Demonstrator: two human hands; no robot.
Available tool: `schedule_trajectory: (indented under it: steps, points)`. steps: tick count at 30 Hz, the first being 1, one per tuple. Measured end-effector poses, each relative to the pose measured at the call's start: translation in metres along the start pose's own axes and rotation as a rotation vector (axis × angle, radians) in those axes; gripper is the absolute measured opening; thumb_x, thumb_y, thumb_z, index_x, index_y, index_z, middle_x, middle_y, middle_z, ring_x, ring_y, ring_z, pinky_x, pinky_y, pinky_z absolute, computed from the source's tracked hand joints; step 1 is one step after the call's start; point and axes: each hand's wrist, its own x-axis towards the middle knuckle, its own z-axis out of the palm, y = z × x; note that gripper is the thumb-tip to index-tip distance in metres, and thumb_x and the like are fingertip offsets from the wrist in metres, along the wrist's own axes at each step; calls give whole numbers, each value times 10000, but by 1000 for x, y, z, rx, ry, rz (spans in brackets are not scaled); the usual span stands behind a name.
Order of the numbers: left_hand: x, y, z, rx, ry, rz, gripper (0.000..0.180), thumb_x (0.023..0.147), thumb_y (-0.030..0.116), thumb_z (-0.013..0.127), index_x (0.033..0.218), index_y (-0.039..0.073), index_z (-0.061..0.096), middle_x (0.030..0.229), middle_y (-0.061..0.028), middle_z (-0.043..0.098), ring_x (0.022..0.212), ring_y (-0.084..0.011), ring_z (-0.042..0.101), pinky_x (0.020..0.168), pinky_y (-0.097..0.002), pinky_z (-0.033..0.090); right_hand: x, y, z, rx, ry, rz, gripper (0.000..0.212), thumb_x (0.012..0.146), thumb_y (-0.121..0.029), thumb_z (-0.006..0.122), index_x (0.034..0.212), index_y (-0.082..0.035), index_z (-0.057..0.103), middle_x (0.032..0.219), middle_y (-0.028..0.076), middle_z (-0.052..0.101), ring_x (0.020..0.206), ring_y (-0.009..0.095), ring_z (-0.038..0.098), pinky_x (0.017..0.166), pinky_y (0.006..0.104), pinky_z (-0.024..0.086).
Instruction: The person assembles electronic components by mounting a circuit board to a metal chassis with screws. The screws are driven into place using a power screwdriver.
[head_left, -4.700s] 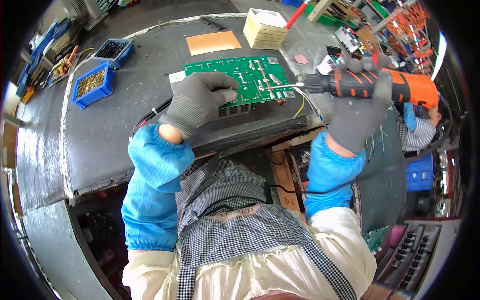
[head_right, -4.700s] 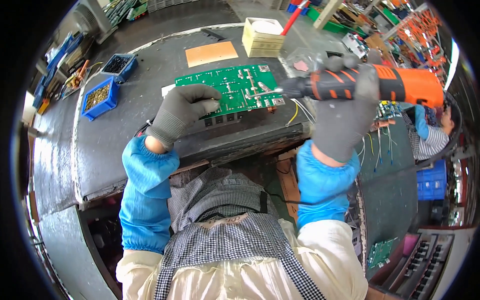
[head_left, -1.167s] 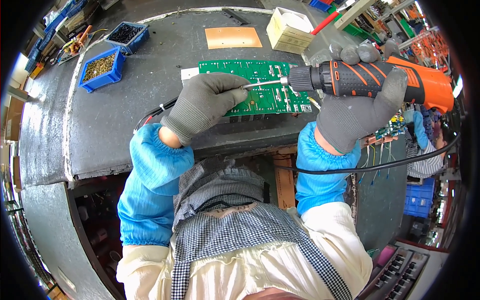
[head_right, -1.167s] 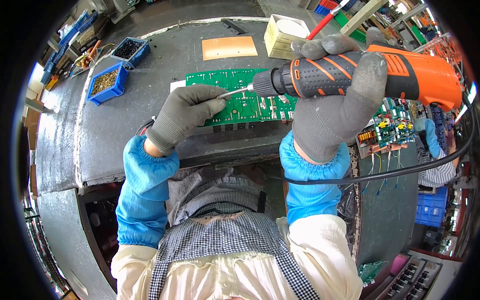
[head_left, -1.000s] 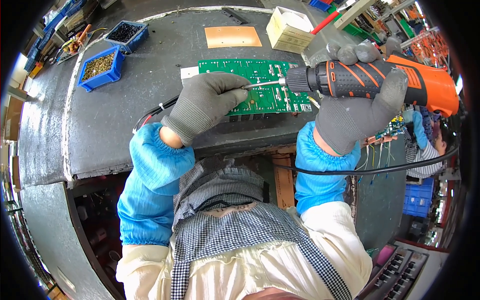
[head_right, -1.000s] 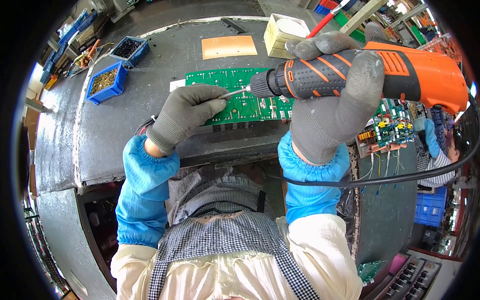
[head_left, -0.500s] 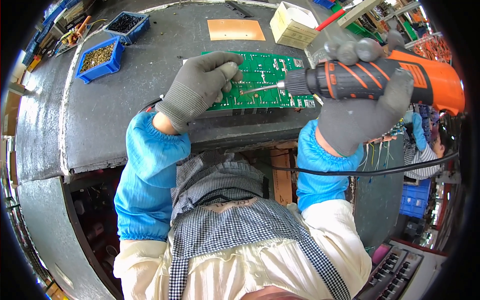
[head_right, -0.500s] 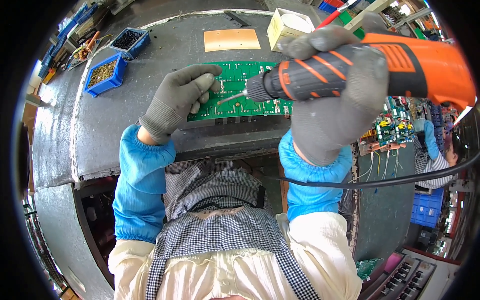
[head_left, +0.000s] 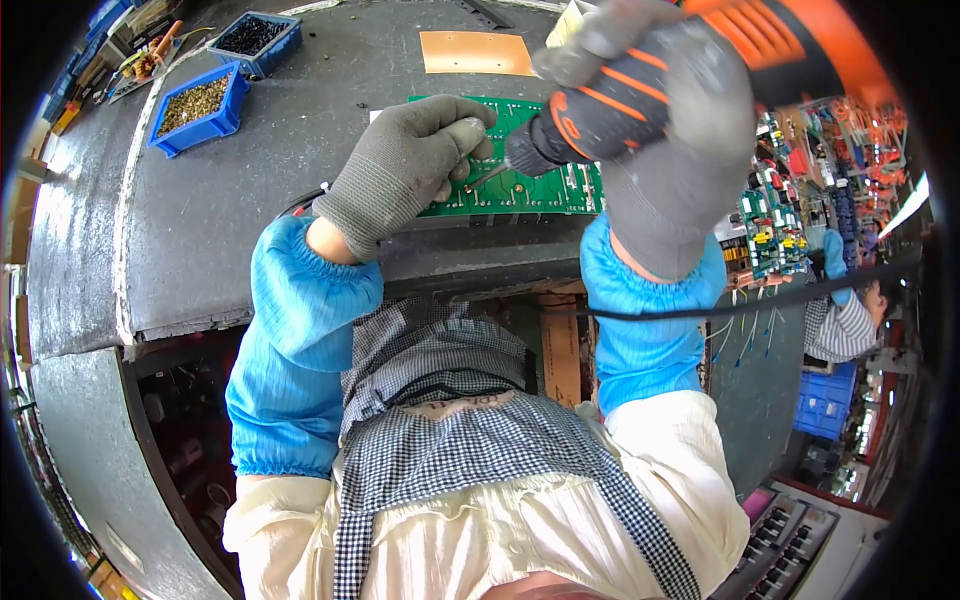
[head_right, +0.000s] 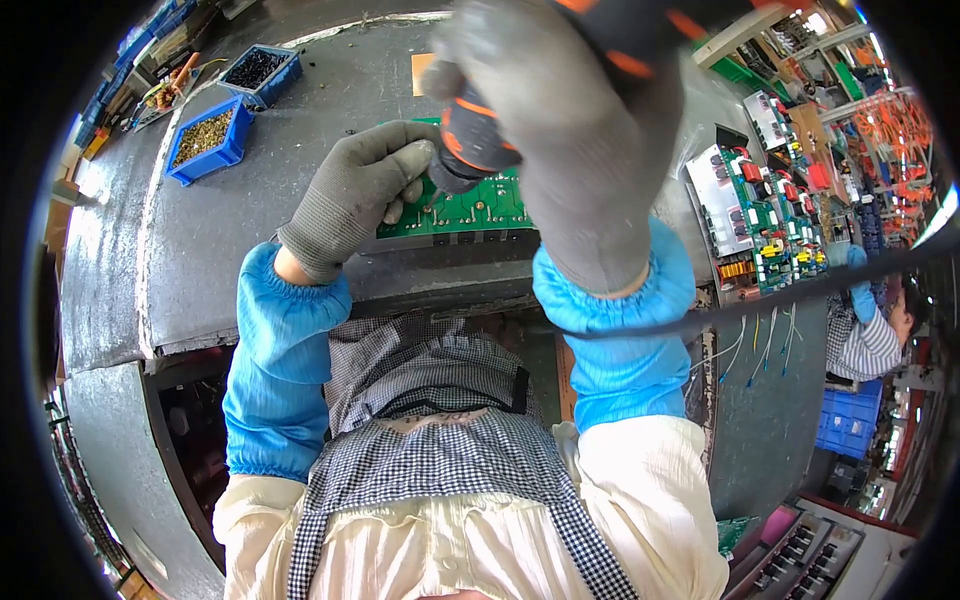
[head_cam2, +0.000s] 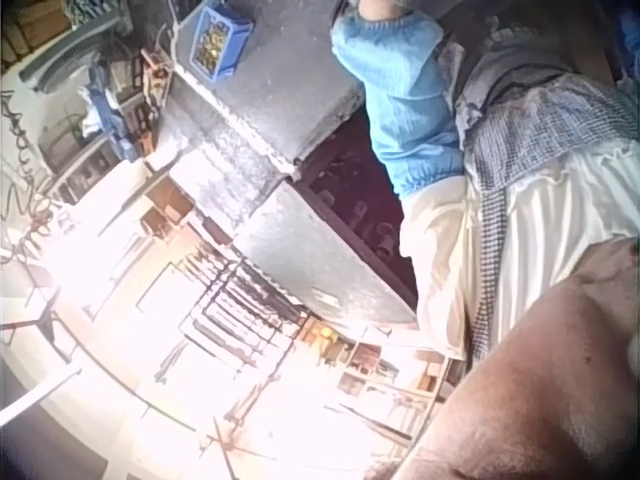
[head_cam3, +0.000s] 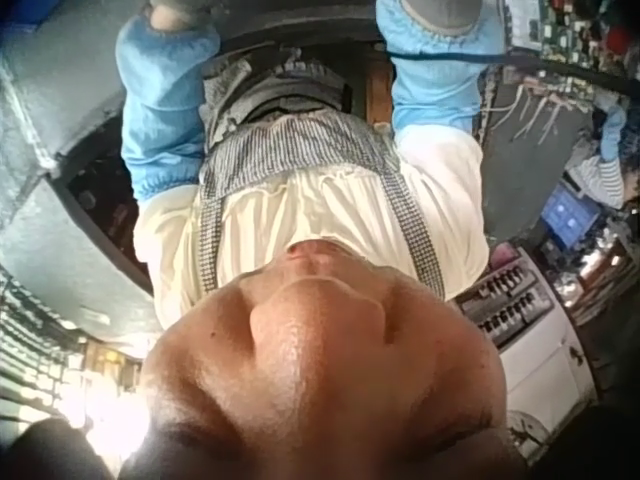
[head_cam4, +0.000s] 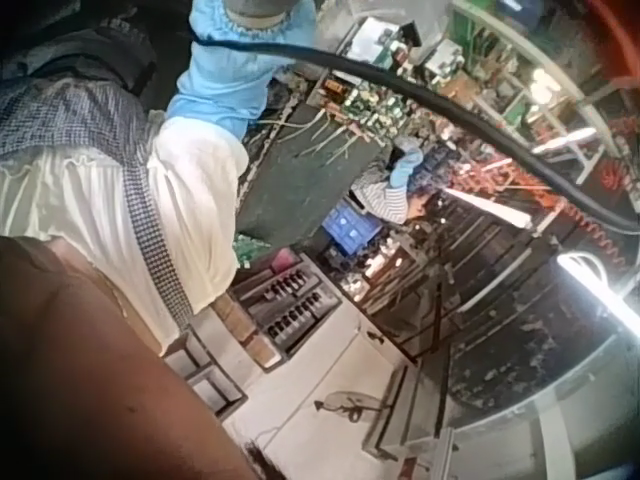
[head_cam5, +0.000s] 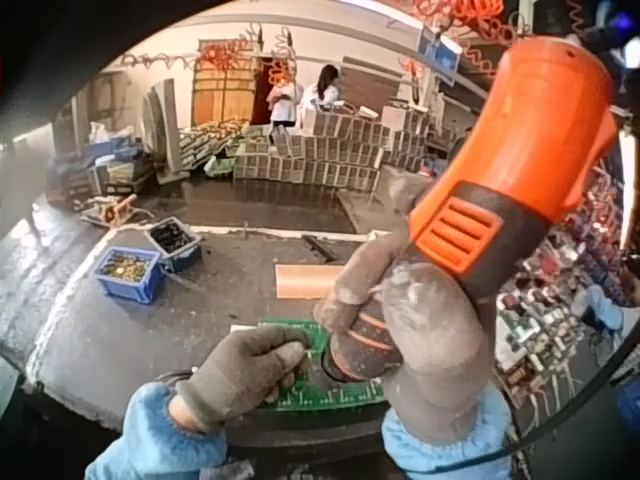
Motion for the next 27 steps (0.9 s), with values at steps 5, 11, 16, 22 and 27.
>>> schedule_trajectory:
  steps: [5, 11, 16, 22, 27]
  points:
    - [1, 0, -4, 63, -19, -29, 281, 1023, 199, 591, 1235, 37, 680, 837, -22, 665, 671, -68, 581, 574, -226, 491, 10, -11, 46, 299, 246, 236, 561, 931, -59, 663, 1434, 36, 436, 907, 146, 696, 716, 220, 681, 618, 341, 584]
    - [0, -4, -3, 36, -14, -54, 268, 977, 196, 666, 1193, 44, 710, 808, -21, 673, 659, -70, 589, 584, -239, 503, 22, 10, 41, 622, 22, -41, 461, 911, -126, 708, 1304, 22, 516, 855, 137, 688, 668, 193, 661, 585, 325, 561]
    - [1, -13, 5, 65, -38, 21, 257, 915, 188, 749, 1139, 62, 745, 888, -50, 729, 726, -93, 645, 663, -255, 556, 12, -49, -28, 424, 43, -76, 590, 907, -495, 595, 1206, 14, 561, 911, 126, 641, 827, 260, 610, 863, 481, 514]
    - [5, -23, 12, 93, -82, 234, 260, 878, 113, 782, 1128, 47, 751, 838, 20, 694, 679, -33, 543, 599, -200, 465, -20, -32, -47, 228, 353, -161, 658, 897, -465, 644, 1344, -21, 455, 974, 128, 663, 859, 265, 641, 868, 516, 522]
    - [2, -25, 5, 84, -101, 279, 284, 879, 129, 786, 1147, 42, 747, 840, 13, 700, 692, -36, 557, 610, -203, 478, -23, -20, -33, 248, 428, -178, 672, 903, -470, 656, 1373, -46, 431, 963, 147, 685, 832, 265, 671, 856, 507, 542]
